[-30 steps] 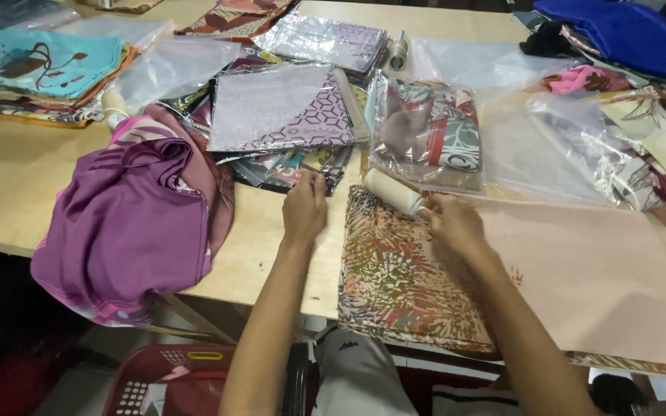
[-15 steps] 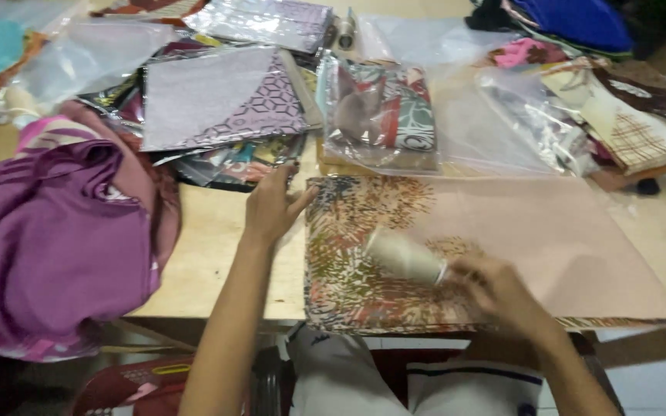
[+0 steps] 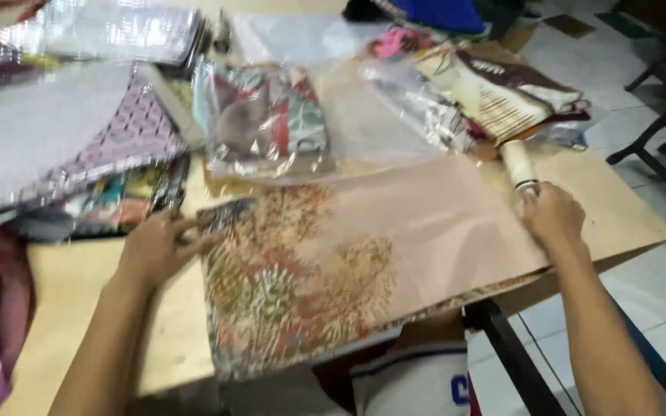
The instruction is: Using a lint roller to remove lint and debris from a piece of patterned fabric on a work table.
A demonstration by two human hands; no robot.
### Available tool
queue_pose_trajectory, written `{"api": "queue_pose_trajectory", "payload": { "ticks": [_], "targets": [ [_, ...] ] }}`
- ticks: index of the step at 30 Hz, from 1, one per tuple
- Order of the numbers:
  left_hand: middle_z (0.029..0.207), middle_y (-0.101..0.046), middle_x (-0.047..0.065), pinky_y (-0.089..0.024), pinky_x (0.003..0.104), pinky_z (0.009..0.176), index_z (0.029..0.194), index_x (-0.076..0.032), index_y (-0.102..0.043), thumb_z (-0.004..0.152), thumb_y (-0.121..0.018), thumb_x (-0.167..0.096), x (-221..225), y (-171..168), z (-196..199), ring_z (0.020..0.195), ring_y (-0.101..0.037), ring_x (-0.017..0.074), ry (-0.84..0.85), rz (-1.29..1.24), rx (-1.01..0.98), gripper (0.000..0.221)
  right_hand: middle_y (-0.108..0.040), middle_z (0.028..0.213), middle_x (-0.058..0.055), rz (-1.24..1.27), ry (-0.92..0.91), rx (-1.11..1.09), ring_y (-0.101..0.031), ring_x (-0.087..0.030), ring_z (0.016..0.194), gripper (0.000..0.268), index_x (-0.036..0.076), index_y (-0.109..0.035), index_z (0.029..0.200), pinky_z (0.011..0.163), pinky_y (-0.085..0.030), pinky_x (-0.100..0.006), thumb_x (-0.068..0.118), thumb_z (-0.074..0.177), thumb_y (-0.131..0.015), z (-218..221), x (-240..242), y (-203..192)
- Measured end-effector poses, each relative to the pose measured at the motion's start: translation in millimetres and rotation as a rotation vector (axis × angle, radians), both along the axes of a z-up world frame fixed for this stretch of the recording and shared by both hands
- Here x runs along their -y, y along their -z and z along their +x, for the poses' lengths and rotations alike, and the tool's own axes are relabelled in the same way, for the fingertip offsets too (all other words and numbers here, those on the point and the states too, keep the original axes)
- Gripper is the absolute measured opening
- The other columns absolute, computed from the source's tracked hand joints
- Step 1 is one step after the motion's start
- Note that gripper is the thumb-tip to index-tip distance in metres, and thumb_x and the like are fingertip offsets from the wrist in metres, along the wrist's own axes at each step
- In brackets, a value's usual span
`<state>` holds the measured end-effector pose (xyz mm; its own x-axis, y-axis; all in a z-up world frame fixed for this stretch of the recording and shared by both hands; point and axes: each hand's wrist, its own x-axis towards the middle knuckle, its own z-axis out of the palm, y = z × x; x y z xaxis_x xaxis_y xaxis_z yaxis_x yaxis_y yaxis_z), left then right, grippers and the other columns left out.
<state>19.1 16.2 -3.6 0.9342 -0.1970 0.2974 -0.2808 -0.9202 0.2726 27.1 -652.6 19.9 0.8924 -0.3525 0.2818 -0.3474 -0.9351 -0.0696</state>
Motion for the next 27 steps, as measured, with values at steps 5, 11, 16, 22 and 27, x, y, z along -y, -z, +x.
{"api": "queue_pose_trajectory", "payload": {
  "ticks": [5,11,16,22,27],
  "targets": [
    [0.092,-0.069,0.0,-0.055,0.033,0.068,0.115,-0.033,-0.079,0.07,-0.064,-0.073,9,-13,5,0.073,-0.07,0.0182,-0.117,0.025,-0.138,0.062,-0.069,0.09,-0.006,0.156,-0.248,-0.082,-0.063,-0.02,0.062,0.035,0.01,-0.065,0.113,0.057,-0.053,-0.034,0.039,0.105,-0.046,-40,-121,-18],
    [0.086,-0.073,-0.004,-0.053,0.028,0.062,0.112,-0.032,-0.08,0.068,-0.073,-0.066,11,-11,2,0.066,-0.07,0.0131,-0.139,0.037,-0.124,0.056,-0.071,0.094,-0.01,-0.067,-0.421,-0.052,-0.058,-0.015,0.054,0.034,0.005,-0.062,0.119,0.043,-0.048,-0.024,0.03,0.105,-0.042,-31,-95,18],
    [0.071,-0.07,-0.006,-0.048,0.024,0.057,0.115,-0.037,-0.078,0.065,-0.069,-0.074,6,-5,9,0.06,-0.064,0.0103,-0.146,0.126,-0.138,0.063,-0.07,0.11,-0.019,-0.044,0.054,-0.229,-0.071,-0.029,0.077,0.044,0.002,-0.06,0.127,0.065,-0.06,-0.04,0.034,0.108,-0.036,-48,-44,-13],
    [0.073,-0.068,-0.008,-0.049,0.026,0.06,0.127,-0.042,-0.067,0.06,-0.066,-0.08,7,-9,14,0.066,-0.067,0.0106,-0.154,0.253,-0.26,0.076,-0.069,0.088,-0.006,-0.114,-0.31,0.007,-0.066,-0.024,0.066,0.033,0.012,-0.061,0.118,0.053,-0.055,-0.038,0.036,0.099,-0.047,-132,-104,12],
    [0.069,-0.066,-0.007,-0.048,0.026,0.06,0.124,-0.04,-0.07,0.058,-0.07,-0.078,5,-7,11,0.064,-0.066,0.0111,-0.131,0.219,-0.209,0.076,-0.071,0.127,-0.008,-0.464,-0.117,-0.126,-0.07,-0.014,0.062,0.029,0.012,-0.069,0.105,0.046,-0.054,-0.025,0.031,0.101,-0.047,-135,-43,26]
  ]
}}
